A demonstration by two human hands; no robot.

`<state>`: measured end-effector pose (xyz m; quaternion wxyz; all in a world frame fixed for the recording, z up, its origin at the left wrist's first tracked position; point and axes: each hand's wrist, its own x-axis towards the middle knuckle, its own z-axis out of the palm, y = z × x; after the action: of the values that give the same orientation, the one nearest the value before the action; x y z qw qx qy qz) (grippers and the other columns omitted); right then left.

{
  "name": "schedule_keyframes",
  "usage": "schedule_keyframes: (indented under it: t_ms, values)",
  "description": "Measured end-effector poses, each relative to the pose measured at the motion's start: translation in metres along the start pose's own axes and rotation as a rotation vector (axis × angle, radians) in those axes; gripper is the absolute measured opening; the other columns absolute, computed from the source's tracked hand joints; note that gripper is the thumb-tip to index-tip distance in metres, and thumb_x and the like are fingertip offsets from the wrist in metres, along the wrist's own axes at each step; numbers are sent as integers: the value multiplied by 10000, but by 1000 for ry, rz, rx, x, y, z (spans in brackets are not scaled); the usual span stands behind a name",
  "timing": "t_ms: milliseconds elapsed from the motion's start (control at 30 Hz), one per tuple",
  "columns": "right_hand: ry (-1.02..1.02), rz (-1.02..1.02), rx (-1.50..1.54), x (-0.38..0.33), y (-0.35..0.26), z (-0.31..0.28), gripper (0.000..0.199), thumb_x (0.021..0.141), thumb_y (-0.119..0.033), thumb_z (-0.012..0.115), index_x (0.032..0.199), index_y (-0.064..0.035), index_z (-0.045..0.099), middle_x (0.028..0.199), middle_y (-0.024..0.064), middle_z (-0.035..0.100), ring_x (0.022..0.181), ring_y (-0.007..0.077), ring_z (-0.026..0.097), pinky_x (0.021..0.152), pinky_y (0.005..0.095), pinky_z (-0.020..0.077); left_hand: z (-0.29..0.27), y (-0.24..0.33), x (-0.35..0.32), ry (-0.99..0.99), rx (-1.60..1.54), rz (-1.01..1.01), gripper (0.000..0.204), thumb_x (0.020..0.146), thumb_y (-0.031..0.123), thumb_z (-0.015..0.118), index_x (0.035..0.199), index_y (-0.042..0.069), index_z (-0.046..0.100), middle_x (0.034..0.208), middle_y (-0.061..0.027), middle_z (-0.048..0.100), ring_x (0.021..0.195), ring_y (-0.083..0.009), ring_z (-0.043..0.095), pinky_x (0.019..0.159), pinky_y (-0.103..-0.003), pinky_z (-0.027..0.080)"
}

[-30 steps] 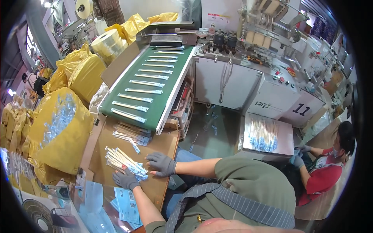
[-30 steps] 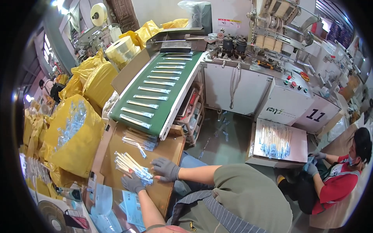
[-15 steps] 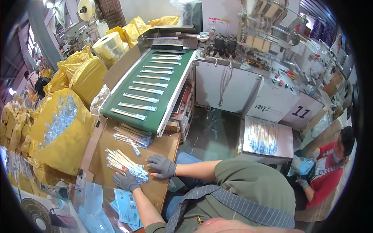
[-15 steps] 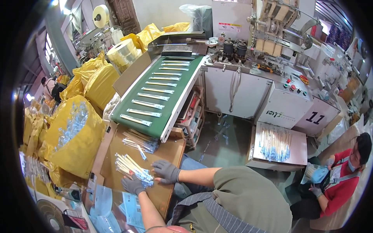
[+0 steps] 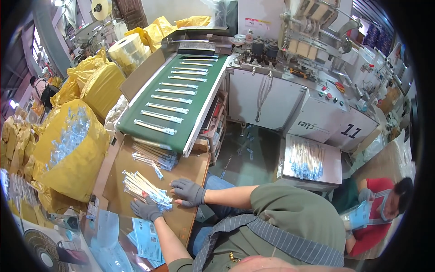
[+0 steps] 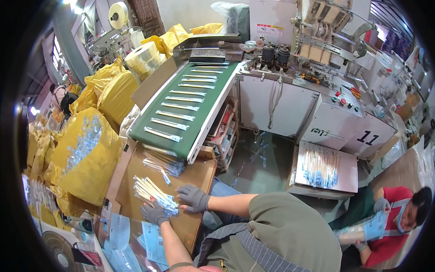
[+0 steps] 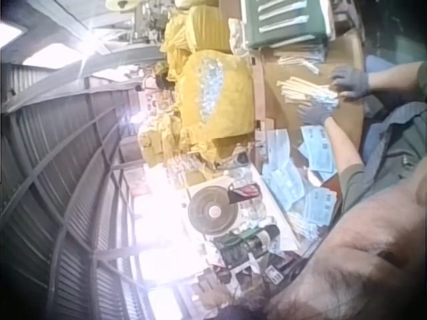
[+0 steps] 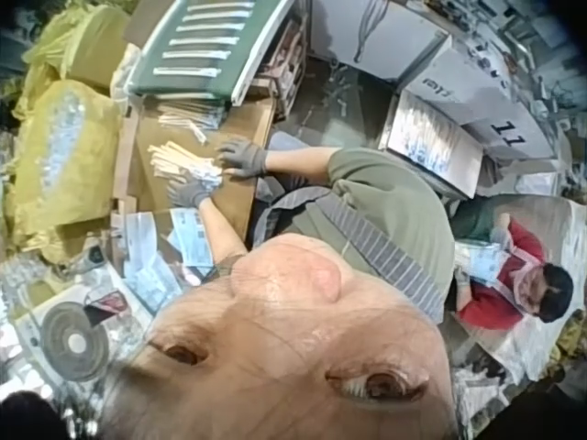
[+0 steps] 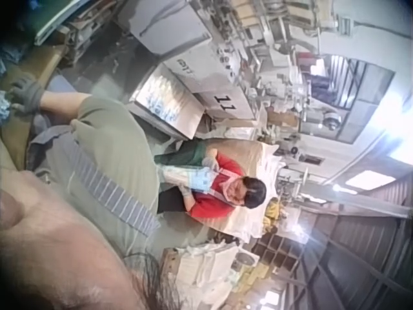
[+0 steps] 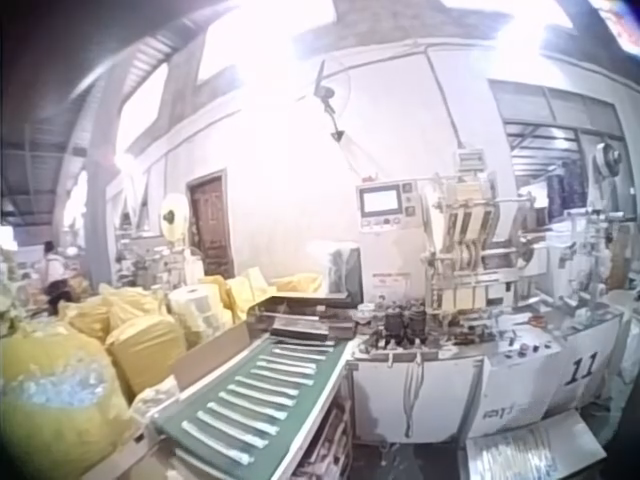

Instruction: The recorder is packaging bundles of sticks (incense or skewers) into plastic sleeves and placing them onto a conveyor belt.

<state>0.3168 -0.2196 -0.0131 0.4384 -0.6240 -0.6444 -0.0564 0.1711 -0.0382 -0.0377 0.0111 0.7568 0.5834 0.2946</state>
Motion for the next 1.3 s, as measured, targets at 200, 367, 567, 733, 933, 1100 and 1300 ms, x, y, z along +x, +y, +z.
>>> schedule_keyframes:
  t_ms: [200, 367, 567, 733, 933, 1100, 1300]
  values:
    - [-6, -11, 19, 3, -3, -5, 393, 791, -294, 630, 1076, -36, 547, 1224, 203, 513, 1123, 375, 505, 959, 449, 410, -8, 2, 0, -55, -51, -18, 690, 890, 553, 455, 1208, -54, 536, 1301, -277, 463, 1238, -392, 405, 1050, -468, 285]
    - [8, -20, 19, 3, -2, -8, 386, 796, -285, 630, 1082, -40, 545, 1220, 198, 514, 1110, 382, 511, 930, 443, 433, -10, 8, -2, -45, -67, 6, 684, 892, 539, 457, 1217, -58, 531, 1294, -270, 473, 1245, -394, 398, 1054, -465, 281]
    - [-3, 24, 100, 4, -4, -11, 385, 798, -264, 624, 1078, -12, 545, 1225, 221, 500, 1143, 396, 486, 969, 457, 405, -20, 11, -1, -87, -9, 6, 689, 903, 539, 439, 1233, -60, 522, 1330, -260, 456, 1268, -390, 379, 1065, -460, 273]
    - [35, 60, 105, 4, -4, -13, 387, 781, -248, 640, 1073, -12, 543, 1206, 214, 506, 1145, 399, 490, 965, 452, 408, -25, 17, -1, -115, -36, 1, 682, 909, 531, 440, 1242, -60, 516, 1346, -263, 441, 1281, -387, 370, 1070, -456, 269]
    - [57, 55, 93, 5, -6, -15, 369, 778, -233, 648, 1071, -30, 552, 1192, 199, 519, 1115, 389, 511, 940, 443, 425, -16, 7, -4, -23, -19, 47, 636, 903, 525, 461, 1207, -27, 548, 1296, -274, 481, 1229, -400, 424, 1038, -454, 313]
    - [53, 60, 67, 4, -5, -13, 369, 776, -245, 649, 1063, -32, 558, 1181, 198, 523, 1108, 394, 513, 934, 446, 429, -23, 14, -4, -108, -53, 0, 682, 904, 534, 446, 1230, -60, 521, 1348, -261, 438, 1281, -382, 372, 1074, -447, 262]
    - [34, 41, 48, 9, -5, -12, 382, 773, -248, 652, 1072, -32, 554, 1176, 202, 519, 1108, 400, 508, 936, 450, 427, -12, 7, -1, -21, -89, 50, 665, 886, 533, 486, 1180, -60, 553, 1296, -271, 483, 1239, -399, 414, 1054, -451, 289]
